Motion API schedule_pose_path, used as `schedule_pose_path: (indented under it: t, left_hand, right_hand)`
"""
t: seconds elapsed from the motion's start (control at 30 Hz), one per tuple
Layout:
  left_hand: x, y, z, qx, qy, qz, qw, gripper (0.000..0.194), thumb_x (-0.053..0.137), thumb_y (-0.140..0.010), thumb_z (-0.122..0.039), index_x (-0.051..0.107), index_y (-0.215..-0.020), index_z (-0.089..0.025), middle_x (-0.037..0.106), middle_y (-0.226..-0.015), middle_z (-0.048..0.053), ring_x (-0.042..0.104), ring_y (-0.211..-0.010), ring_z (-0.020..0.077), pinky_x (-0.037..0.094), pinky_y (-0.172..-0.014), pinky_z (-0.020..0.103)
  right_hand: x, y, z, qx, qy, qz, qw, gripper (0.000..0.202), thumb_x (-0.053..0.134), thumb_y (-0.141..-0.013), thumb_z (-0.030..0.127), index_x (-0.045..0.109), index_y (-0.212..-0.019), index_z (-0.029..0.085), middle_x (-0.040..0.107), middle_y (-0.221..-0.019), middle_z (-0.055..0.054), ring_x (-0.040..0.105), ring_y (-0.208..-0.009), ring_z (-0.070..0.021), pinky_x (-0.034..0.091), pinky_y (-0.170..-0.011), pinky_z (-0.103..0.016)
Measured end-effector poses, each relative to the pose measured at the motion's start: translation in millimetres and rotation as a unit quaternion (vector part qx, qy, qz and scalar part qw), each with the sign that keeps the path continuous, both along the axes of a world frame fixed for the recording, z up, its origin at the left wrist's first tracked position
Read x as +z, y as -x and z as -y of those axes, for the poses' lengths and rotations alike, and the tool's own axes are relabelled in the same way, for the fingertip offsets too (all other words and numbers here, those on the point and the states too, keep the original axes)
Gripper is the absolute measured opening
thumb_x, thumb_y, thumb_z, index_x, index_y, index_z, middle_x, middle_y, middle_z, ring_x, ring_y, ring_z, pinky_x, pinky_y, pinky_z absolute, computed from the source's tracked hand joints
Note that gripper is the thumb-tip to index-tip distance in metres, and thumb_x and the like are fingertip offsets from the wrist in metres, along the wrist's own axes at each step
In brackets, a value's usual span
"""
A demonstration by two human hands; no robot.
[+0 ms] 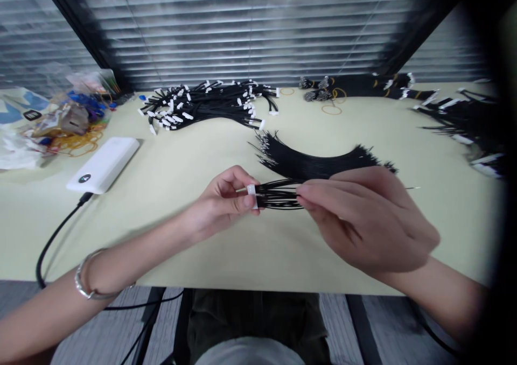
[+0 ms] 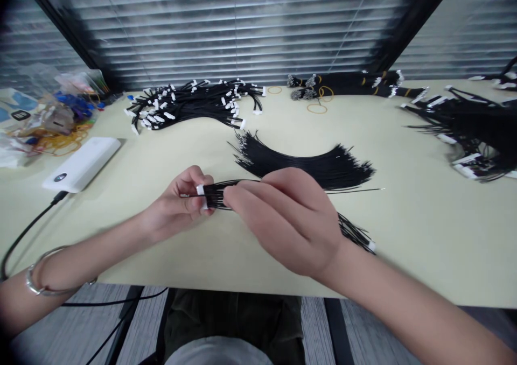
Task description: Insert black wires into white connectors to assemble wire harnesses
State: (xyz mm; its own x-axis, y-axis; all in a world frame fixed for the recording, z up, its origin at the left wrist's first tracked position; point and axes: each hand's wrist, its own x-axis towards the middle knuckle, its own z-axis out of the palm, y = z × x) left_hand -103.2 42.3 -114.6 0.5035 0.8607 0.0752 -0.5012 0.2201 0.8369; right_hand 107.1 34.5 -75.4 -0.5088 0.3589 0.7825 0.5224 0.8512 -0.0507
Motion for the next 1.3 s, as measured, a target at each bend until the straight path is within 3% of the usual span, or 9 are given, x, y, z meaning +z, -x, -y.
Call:
schedule_pose_path:
  t: [0.07,0.17,0.67,1.03,1.3]
  left_hand:
    - [0.6,0.5,0.6,0.002,0.003,0.0,1.0,0.015,0.068,-0.075,-0.013,0.06,-0.086,-0.019,0.062,-0.078,-0.002,0.06,-0.066,0.0078,0.046,-0.063,0.018]
    - [1.4,1.2,1.3,0.009,0.005,-0.008,1.0,0.016,0.069,-0.074,-0.015,0.06,-0.086,-0.02,0.063,-0.078,-0.003,0.06,-0.066,0.0077,0.045,-0.063,0.018]
    - [2.8,0.8,2.7,0.005,0.002,0.001,1.0,0.016,0.068,-0.075,-0.013,0.06,-0.087,-0.02,0.062,-0.08,-0.003,0.06,-0.065,0.0067,0.046,-0.064,0.017]
    - [1.7,1.9,1.7,0.004,-0.003,-0.001,1.0,0.017,0.069,-0.074,-0.014,0.059,-0.086,-0.02,0.062,-0.081,-0.003,0.06,-0.067,0.0081,0.047,-0.065,0.019]
    - [0.8,1.1,0.8,-0.005,-0.012,0.007,1.0,0.016,0.067,-0.076,-0.012,0.059,-0.087,-0.02,0.062,-0.081,-0.003,0.06,-0.068,0.0077,0.047,-0.065,0.019]
  right_hand:
    - [2.4,4.2,0.5,-0.02,-0.08,-0.003,0.997,0.019,0.063,-0.074,0.007,0.061,-0.087,0.021,0.064,-0.07,0.0,0.055,-0.063,-0.0156,0.045,-0.056,-0.031]
    - [3.5,9.0,-0.5,-0.03,-0.105,0.02,0.994,0.013,0.062,-0.074,0.01,0.06,-0.082,0.02,0.059,-0.062,0.001,0.05,-0.055,-0.0126,0.041,-0.05,-0.03]
    - [-3.6,5.6,-2.6,-0.034,-0.082,0.042,0.995,0.007,0.064,-0.075,0.018,0.058,-0.079,0.019,0.053,-0.06,-0.001,0.044,-0.056,-0.0138,0.037,-0.051,-0.032]
    - [-1.0,8.5,-1.8,-0.014,0.021,0.02,0.999,0.012,0.061,-0.073,0.009,0.054,-0.074,0.019,0.051,-0.062,0.0,0.041,-0.058,-0.0121,0.038,-0.054,-0.028]
    - [-1.9,9.1,-1.3,-0.02,0.034,0.022,0.999,0.01,0.06,-0.074,0.01,0.055,-0.074,0.018,0.05,-0.062,0.001,0.04,-0.059,-0.0114,0.038,-0.055,-0.027]
